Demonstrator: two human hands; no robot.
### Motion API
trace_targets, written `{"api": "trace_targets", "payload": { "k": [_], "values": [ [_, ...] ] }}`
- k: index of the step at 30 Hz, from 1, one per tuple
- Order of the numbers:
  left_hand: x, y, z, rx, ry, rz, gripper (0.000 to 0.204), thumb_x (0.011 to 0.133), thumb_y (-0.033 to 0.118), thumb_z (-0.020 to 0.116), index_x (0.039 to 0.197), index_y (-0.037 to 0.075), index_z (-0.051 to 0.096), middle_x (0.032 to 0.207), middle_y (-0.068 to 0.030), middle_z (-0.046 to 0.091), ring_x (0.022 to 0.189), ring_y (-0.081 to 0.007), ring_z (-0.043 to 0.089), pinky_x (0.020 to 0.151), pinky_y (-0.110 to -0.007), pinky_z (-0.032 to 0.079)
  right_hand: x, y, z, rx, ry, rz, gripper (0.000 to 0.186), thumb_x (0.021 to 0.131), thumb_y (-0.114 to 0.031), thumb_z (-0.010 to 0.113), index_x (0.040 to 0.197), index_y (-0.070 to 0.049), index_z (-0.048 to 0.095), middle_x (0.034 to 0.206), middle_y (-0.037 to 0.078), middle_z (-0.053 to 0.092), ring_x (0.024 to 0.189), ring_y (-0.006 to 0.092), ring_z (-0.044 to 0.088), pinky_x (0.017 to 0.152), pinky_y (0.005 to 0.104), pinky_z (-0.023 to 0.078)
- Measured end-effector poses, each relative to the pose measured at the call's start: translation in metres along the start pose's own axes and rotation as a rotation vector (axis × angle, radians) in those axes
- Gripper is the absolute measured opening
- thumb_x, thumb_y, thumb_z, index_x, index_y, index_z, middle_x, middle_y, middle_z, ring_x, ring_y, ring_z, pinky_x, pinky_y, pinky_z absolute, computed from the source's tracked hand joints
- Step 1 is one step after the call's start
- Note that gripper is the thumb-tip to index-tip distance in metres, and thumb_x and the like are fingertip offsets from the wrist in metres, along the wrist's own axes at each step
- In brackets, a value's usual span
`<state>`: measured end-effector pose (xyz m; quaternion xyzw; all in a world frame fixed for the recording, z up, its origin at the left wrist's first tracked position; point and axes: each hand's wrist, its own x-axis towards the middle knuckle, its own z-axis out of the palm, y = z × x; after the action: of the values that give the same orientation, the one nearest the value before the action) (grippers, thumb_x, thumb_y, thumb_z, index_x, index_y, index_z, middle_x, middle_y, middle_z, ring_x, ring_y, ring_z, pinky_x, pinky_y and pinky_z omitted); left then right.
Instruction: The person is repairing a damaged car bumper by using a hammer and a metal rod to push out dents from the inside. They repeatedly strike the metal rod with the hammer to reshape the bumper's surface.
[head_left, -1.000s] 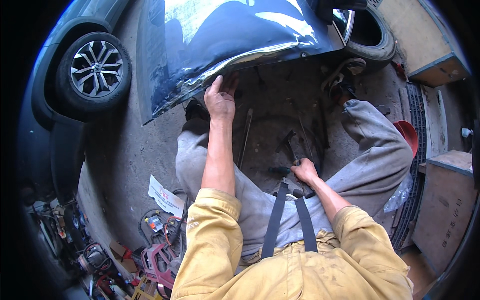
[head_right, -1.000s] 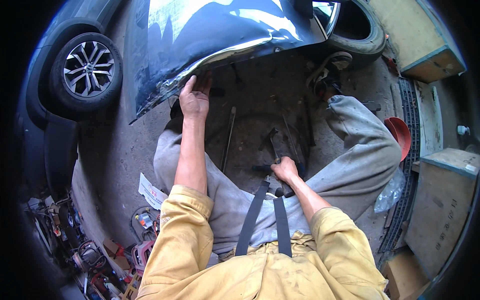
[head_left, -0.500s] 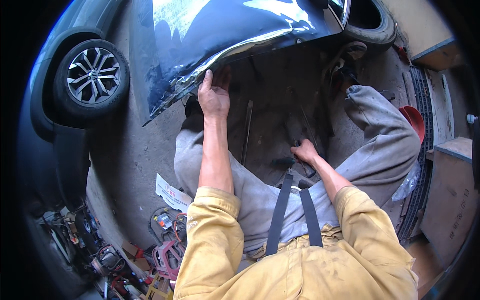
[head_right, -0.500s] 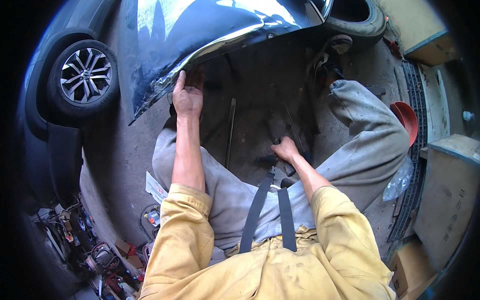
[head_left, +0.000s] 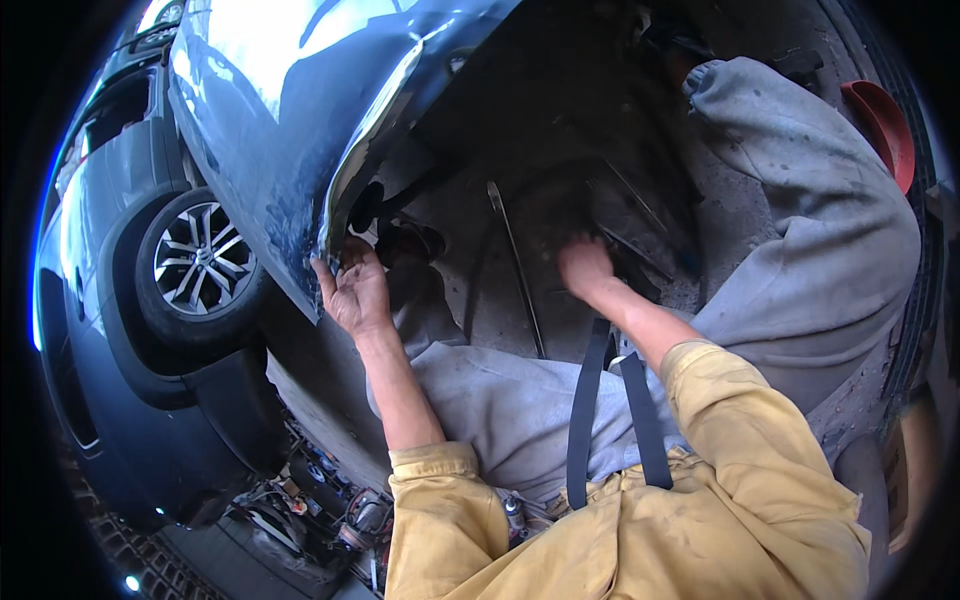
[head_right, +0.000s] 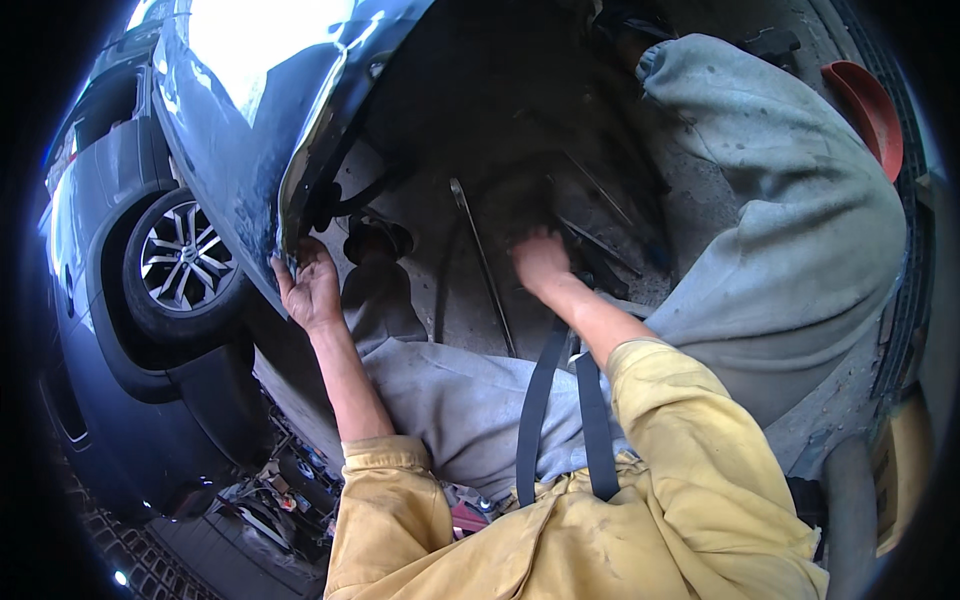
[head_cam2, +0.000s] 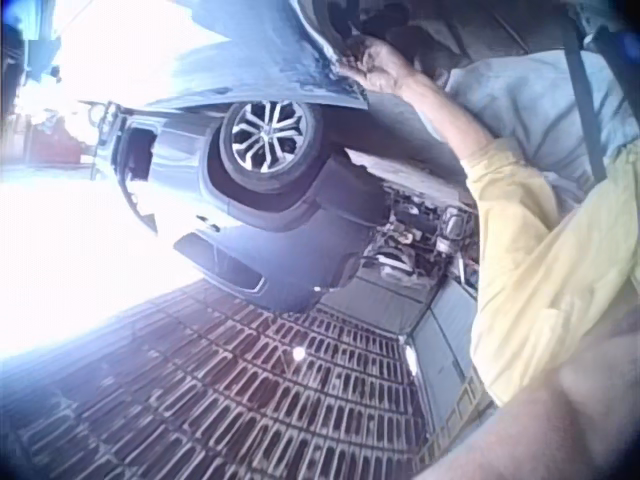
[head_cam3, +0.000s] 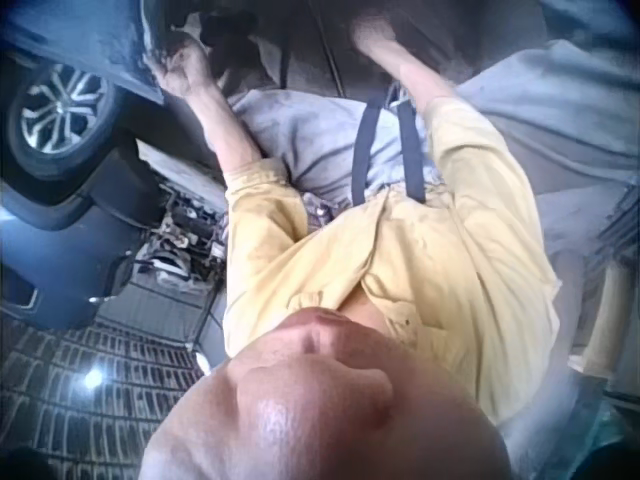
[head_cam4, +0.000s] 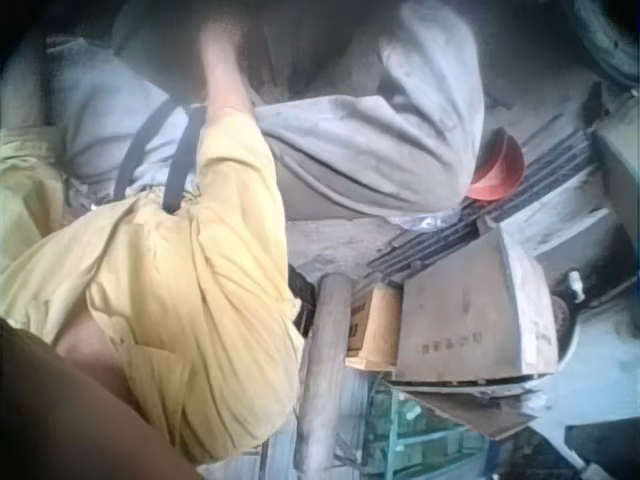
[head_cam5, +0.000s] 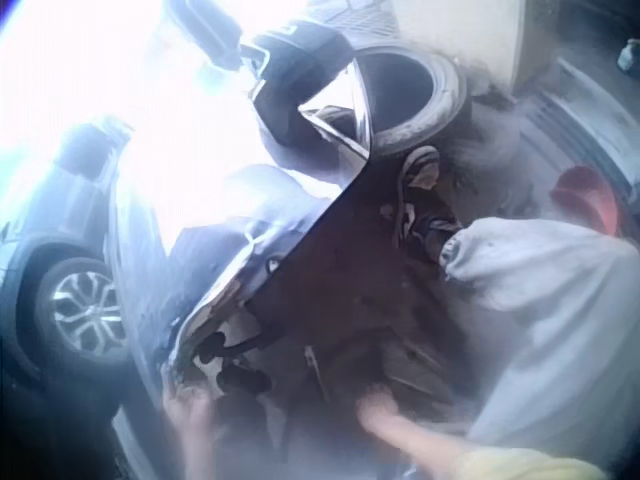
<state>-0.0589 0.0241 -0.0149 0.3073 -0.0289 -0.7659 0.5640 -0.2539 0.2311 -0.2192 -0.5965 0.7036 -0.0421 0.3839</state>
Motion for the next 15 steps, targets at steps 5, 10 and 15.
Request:
{"api": "trace_targets", "payload": {
  "k": [5,10,15],
  "values": [
    [-0.004,-0.020,0.018,0.216,0.029,0.029,0.030,0.101,0.019,0.053,0.120,-0.004,0.056,0.123,-0.0188,0.063,0.119,-0.0294,0.056,0.104,-0.042,0.043,0.031,-0.053,0.041,0.515,-0.291,0.137,0.026,0.088,-0.013,0.055,0.106,-0.003,0.071,0.113,0.019,0.069,0.106,0.0348,0.067,0.087,0.0453,0.056],
    [-0.011,-0.028,0.034,0.161,0.024,-0.037,0.028,0.098,0.012,0.054,0.120,-0.005,0.057,0.123,-0.0179,0.063,0.110,-0.0272,0.057,0.098,-0.040,0.044,0.048,-0.059,0.086,0.503,-0.432,0.133,0.030,0.091,-0.021,0.053,0.109,-0.004,0.070,0.116,0.020,0.067,0.108,0.0354,0.066,0.088,0.0471,0.055],
    [-0.008,-0.044,0.051,0.083,0.084,-0.003,0.026,0.100,0.015,0.052,0.118,-0.004,0.054,0.121,-0.0177,0.059,0.104,-0.0257,0.054,0.094,-0.038,0.045,0.058,-0.038,0.125,0.509,-0.244,0.189,0.031,0.089,-0.024,0.054,0.108,-0.004,0.069,0.110,0.022,0.068,0.102,0.0374,0.067,0.086,0.0480,0.055]
  ]
}}
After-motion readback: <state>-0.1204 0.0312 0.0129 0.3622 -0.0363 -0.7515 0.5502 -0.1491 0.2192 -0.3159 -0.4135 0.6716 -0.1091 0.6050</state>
